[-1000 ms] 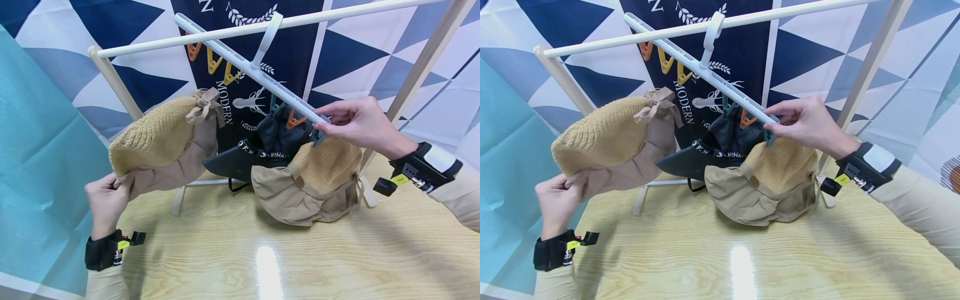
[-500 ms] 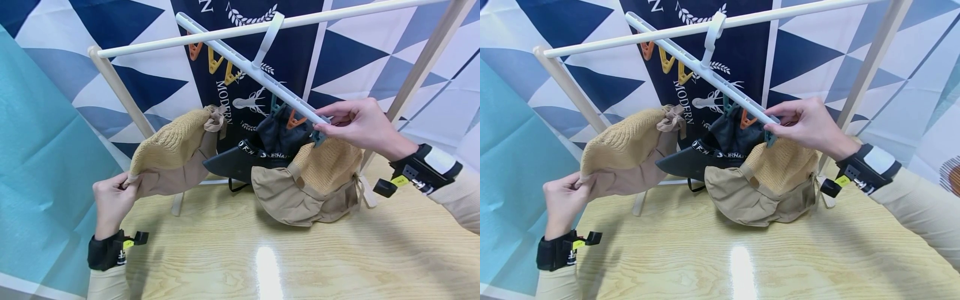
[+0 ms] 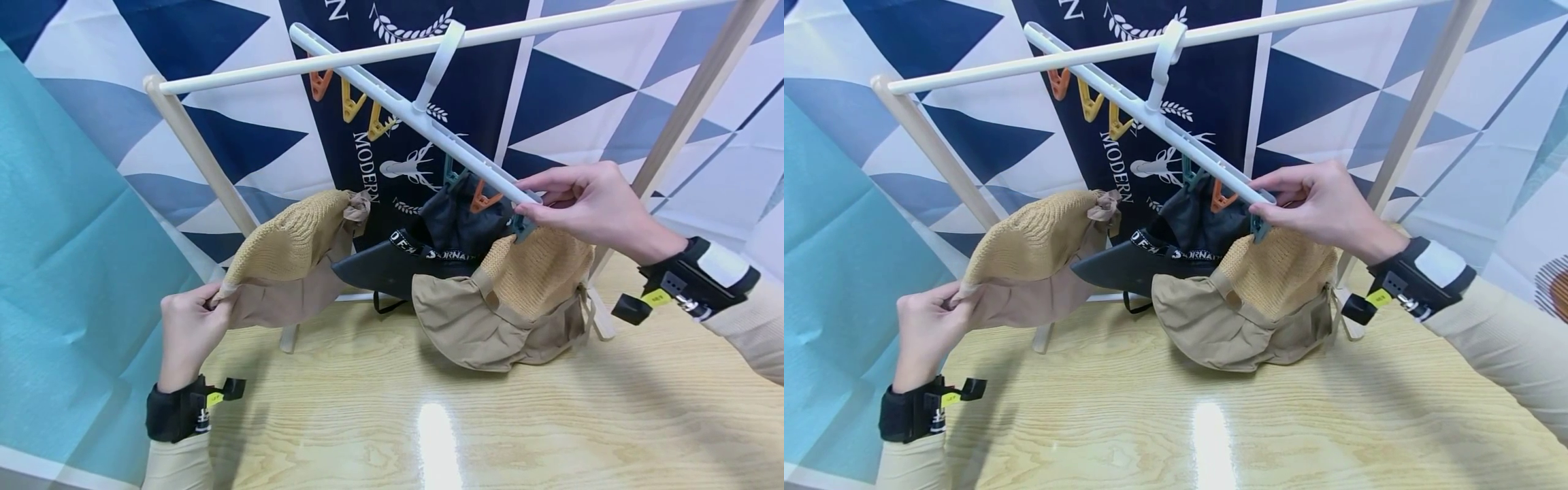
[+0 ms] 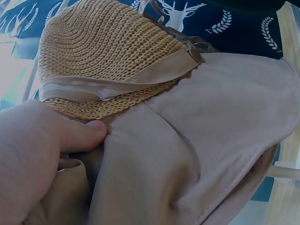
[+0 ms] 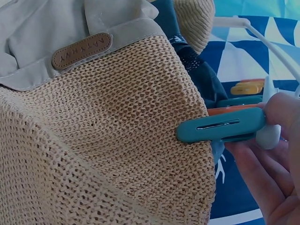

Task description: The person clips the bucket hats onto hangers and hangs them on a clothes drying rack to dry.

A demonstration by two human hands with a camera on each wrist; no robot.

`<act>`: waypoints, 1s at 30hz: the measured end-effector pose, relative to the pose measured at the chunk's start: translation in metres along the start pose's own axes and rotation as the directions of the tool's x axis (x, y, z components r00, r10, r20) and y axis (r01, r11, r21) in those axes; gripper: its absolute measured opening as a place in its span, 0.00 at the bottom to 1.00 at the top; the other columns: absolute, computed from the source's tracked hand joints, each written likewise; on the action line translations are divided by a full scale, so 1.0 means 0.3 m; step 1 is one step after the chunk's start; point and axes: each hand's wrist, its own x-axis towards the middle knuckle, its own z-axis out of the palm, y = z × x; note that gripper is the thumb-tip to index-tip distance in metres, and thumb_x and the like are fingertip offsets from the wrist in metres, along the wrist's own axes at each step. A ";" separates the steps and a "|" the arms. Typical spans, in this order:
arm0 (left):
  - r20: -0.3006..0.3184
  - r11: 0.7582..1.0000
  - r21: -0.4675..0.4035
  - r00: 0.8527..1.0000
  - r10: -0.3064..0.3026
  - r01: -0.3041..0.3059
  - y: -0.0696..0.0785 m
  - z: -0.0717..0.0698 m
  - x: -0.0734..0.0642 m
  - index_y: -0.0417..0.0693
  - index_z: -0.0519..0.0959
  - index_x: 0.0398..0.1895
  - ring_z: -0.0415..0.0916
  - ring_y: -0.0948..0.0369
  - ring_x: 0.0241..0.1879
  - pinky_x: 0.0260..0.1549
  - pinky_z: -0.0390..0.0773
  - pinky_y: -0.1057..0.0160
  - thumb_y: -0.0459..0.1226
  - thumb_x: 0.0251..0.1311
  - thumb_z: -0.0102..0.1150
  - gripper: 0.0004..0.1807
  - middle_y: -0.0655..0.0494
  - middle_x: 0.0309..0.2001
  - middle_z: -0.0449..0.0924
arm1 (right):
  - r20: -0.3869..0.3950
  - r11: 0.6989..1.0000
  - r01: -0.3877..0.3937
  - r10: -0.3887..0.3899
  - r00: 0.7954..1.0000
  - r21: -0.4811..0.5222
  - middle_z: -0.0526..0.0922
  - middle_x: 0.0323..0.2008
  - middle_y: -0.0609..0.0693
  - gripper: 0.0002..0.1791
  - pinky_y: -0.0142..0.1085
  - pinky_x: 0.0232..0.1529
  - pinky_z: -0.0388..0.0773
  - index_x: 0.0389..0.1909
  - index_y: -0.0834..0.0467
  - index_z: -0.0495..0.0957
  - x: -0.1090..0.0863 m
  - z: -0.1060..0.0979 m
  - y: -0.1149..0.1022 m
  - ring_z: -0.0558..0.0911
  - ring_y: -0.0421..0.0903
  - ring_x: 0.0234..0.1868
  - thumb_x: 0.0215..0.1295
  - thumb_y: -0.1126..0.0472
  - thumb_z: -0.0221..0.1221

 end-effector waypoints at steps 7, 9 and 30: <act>-0.015 1.000 0.005 1.000 0.001 -0.001 -0.004 0.003 -0.001 0.51 0.62 0.10 0.39 0.81 0.23 0.28 0.42 0.77 0.23 0.68 0.65 0.32 0.59 0.14 0.52 | -0.006 1.000 -0.015 0.015 1.000 -0.006 0.93 0.33 0.26 0.20 0.24 0.25 0.72 0.58 0.61 0.92 -0.013 -0.012 -0.015 0.89 0.28 0.29 0.67 0.76 0.73; -0.018 1.000 0.007 1.000 -0.001 0.001 -0.006 0.004 -0.002 0.51 0.62 0.10 0.39 0.81 0.24 0.28 0.42 0.77 0.22 0.68 0.65 0.32 0.59 0.14 0.51 | -0.011 1.000 -0.017 0.017 1.000 -0.019 0.93 0.32 0.25 0.20 0.25 0.24 0.71 0.58 0.61 0.92 -0.017 -0.016 -0.021 0.89 0.27 0.29 0.67 0.76 0.73; -0.021 1.000 0.002 1.000 -0.021 0.021 -0.008 0.021 -0.011 0.51 0.62 0.10 0.40 0.81 0.22 0.26 0.43 0.76 0.23 0.68 0.67 0.32 0.58 0.13 0.53 | 0.019 0.999 -0.050 0.050 0.999 0.008 0.94 0.33 0.28 0.21 0.22 0.27 0.75 0.60 0.58 0.92 -0.035 -0.011 -0.088 0.92 0.28 0.32 0.68 0.74 0.74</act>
